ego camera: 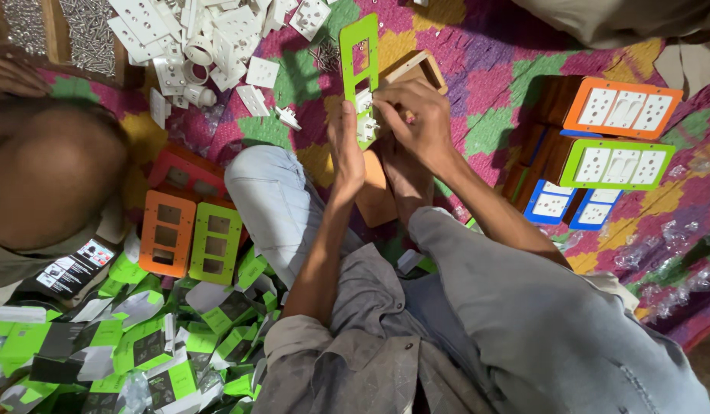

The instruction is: The person assembles a green electrical outlet plate by inserting white socket modules and securing them with screws. They handle multiple components, including screws and washers, while sitting on the floor surrounded by packaging materials.

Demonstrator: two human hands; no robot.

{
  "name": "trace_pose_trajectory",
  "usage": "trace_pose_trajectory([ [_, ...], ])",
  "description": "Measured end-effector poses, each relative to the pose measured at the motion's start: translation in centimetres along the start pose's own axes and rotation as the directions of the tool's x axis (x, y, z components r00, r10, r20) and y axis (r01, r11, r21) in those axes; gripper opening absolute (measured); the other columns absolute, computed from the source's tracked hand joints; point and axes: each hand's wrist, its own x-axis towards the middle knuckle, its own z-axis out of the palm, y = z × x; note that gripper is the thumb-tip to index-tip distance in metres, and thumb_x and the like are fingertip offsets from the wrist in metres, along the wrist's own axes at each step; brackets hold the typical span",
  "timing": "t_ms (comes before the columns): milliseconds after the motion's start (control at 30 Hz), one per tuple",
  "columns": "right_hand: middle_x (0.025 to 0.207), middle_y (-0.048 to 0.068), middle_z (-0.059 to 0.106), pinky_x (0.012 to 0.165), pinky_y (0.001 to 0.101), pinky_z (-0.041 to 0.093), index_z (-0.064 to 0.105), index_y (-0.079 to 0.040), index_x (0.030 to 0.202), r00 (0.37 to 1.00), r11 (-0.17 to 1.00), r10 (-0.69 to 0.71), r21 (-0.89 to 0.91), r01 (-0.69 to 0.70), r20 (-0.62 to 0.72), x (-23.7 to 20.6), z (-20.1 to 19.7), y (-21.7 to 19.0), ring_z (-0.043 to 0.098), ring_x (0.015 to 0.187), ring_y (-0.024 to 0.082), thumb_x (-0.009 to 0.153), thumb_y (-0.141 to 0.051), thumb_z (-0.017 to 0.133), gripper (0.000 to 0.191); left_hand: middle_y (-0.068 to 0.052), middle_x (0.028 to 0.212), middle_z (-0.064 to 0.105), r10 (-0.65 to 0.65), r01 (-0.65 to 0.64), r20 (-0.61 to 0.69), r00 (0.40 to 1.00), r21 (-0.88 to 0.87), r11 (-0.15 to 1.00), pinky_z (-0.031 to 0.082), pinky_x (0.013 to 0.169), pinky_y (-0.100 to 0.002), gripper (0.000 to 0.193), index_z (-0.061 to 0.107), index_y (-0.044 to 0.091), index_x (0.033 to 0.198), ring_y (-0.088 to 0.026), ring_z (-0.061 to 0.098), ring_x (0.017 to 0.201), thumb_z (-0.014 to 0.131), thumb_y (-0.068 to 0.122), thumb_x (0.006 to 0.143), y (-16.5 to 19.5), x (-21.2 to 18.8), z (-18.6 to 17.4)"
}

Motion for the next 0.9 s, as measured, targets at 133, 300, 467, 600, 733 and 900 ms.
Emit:
trace_pose_trajectory([
  [133, 0.107, 0.011, 0.075, 0.085, 0.0351, 0.060, 0.077, -0.001, 0.104, 0.977, 0.974, -0.213, -0.075, 0.213, 0.015, 0.2, -0.9, 0.8, 0.071, 0.100, 0.026, 0.084, 0.004, 0.083, 0.021, -0.011, 0.109, 0.059, -0.112, 0.114, 0.044, 0.993, -0.069, 0.991, 0.047, 0.081, -0.035, 0.053, 0.060, -0.001, 0.128, -0.020, 0.055, 0.095, 0.042, 0.047, 0.112, -0.2, -0.1, 0.1],
  [300, 0.109, 0.012, 0.074, 0.085, 0.0359, 0.059, 0.075, 0.001, 0.105, 0.951, 0.946, -0.304, -0.105, 0.308, 0.052, 0.1, -1.4, 1.2, 0.071, 0.101, 0.028, 0.080, 0.006, 0.084, 0.027, -0.005, 0.111, 0.061, -0.087, 0.109, 0.114, 0.990, -0.205, 0.973, 0.051, 0.081, -0.029, 0.052, 0.059, 0.002, 0.131, -0.012, 0.058, 0.096, 0.044, 0.048, 0.112, -0.2, 0.1, 0.1],
  [467, 0.113, 0.014, 0.072, 0.078, 0.0323, 0.060, 0.072, 0.004, 0.112, 0.985, 0.985, -0.172, 0.039, 0.171, 0.029, -0.2, -1.4, 0.6, 0.072, 0.097, 0.025, 0.091, 0.005, 0.080, 0.023, -0.006, 0.107, 0.063, -0.243, 0.279, 0.139, 0.960, -0.424, 0.861, 0.052, 0.073, -0.030, 0.052, 0.058, 0.001, 0.131, -0.013, 0.061, 0.089, 0.045, 0.047, 0.110, -0.2, 0.5, -0.1],
  [600, 0.107, 0.013, 0.074, 0.065, 0.0290, 0.057, 0.075, 0.002, 0.113, 1.000, 0.998, 0.006, 0.067, -0.004, -0.021, -0.1, -0.7, 0.4, 0.072, 0.085, 0.021, 0.094, -0.001, 0.082, 0.020, -0.007, 0.106, 0.062, -0.224, 0.240, 0.087, 0.971, -0.372, 0.896, 0.053, 0.076, -0.031, 0.051, 0.058, 0.000, 0.127, -0.014, 0.061, 0.090, 0.046, 0.048, 0.112, -0.2, 0.5, -0.5],
  [733, 0.103, 0.012, 0.075, 0.062, 0.0310, 0.053, 0.077, 0.000, 0.109, 0.999, 0.998, 0.048, 0.044, -0.049, 0.014, -0.3, -0.3, 0.6, 0.071, 0.081, 0.021, 0.093, 0.000, 0.083, 0.018, -0.005, 0.108, 0.061, -0.127, 0.149, 0.107, 0.986, -0.227, 0.963, 0.052, 0.078, -0.030, 0.054, 0.061, 0.001, 0.128, -0.012, 0.058, 0.093, 0.044, 0.049, 0.111, 0.2, 0.3, -0.3],
  [900, 0.102, 0.012, 0.072, 0.075, 0.0359, 0.058, 0.074, 0.000, 0.107, 0.985, 0.983, -0.172, -0.065, 0.171, -0.016, -0.2, -0.3, 1.1, 0.071, 0.091, 0.026, 0.089, 0.004, 0.081, 0.020, -0.006, 0.112, 0.063, -0.118, 0.140, 0.112, 0.987, -0.220, 0.965, 0.052, 0.084, -0.029, 0.054, 0.058, 0.001, 0.136, -0.012, 0.059, 0.097, 0.044, 0.046, 0.110, 0.7, 0.5, 0.1],
])
